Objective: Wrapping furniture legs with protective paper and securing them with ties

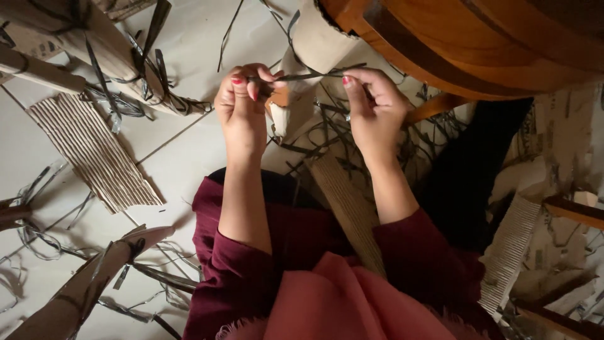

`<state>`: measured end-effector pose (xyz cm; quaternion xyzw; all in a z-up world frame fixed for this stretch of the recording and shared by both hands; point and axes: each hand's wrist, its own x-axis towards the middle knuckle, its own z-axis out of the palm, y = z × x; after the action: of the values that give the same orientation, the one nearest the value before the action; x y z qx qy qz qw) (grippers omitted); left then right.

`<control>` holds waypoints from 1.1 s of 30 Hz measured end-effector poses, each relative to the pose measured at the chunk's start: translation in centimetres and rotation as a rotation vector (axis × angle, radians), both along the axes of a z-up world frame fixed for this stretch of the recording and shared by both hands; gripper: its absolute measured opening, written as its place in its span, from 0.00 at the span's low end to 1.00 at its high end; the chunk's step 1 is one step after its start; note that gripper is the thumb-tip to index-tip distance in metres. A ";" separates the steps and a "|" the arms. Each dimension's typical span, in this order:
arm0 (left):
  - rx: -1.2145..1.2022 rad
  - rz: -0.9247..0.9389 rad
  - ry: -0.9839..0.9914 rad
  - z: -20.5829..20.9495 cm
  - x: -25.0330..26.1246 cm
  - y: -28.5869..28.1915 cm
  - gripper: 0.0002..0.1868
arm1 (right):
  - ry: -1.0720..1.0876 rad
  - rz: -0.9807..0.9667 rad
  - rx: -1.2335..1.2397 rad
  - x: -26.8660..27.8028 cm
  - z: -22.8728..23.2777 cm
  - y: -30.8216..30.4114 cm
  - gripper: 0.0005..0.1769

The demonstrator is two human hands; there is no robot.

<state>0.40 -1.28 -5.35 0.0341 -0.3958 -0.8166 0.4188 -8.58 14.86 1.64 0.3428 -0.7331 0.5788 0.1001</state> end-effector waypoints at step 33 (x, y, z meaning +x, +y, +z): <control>-0.513 0.485 -0.217 3.2 -2.3 4.7 0.07 | -0.476 -0.006 0.098 -1.5 -1.5 -1.9 0.05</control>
<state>-1.91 3.44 -2.13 0.1073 -0.6102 -0.5595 0.5506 -10.04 12.93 0.16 0.1989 -0.7643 0.6067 -0.0907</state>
